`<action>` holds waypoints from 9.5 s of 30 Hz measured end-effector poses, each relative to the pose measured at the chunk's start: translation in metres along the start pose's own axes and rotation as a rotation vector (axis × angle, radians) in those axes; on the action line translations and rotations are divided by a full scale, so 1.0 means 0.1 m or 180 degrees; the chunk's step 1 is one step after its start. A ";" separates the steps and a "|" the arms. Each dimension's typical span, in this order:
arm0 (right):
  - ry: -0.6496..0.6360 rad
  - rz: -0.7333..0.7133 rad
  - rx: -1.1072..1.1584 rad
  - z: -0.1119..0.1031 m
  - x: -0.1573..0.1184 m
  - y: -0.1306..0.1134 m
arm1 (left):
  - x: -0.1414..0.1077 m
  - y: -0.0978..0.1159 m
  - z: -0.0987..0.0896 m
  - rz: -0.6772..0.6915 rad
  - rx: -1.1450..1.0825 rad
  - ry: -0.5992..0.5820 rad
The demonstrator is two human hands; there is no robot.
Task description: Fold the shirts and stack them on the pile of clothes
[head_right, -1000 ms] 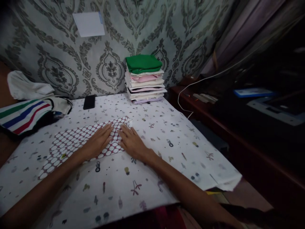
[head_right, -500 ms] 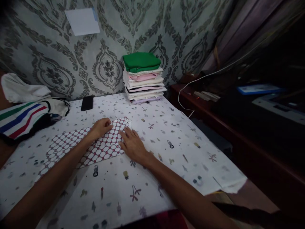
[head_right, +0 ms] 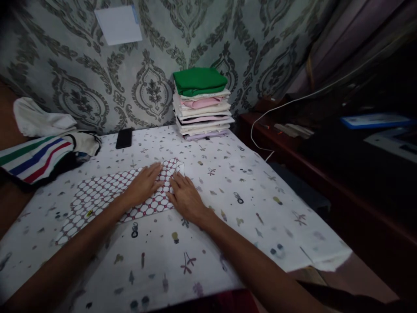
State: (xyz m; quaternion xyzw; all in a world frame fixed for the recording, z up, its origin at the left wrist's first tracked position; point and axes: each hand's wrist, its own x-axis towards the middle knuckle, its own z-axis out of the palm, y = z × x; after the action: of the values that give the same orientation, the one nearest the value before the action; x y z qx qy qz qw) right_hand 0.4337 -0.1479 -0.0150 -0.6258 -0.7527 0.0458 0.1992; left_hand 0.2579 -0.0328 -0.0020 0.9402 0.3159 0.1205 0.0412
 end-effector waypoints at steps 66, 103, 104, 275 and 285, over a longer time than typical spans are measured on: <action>-0.0620 0.1484 0.4209 0.39 0.53 -1.85 | -0.69 -1.31 -1.06 -0.2563 -0.2265 0.0845; -0.1228 0.2668 0.4944 0.04 0.34 -1.40 | -0.23 -1.35 -0.47 -0.0795 -0.1942 0.0084; -0.1228 0.2642 0.4948 0.03 0.34 -1.40 | -0.23 -1.35 -0.51 -0.0824 -0.2043 0.0085; -0.1210 0.1911 0.2907 0.16 1.40 -0.96 | -0.53 -1.43 -0.47 -0.0798 -0.0207 -0.0106; -0.0821 0.1801 0.2738 0.16 1.39 -0.88 | -0.56 -1.33 -0.57 -0.0949 -0.0287 0.0466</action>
State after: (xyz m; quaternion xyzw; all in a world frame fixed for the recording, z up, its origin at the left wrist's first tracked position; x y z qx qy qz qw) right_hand 0.3277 -0.0305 0.0314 -0.6554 -0.4860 0.4791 0.3236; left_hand 0.1227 0.0389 0.0216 0.8689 0.4483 0.1952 0.0776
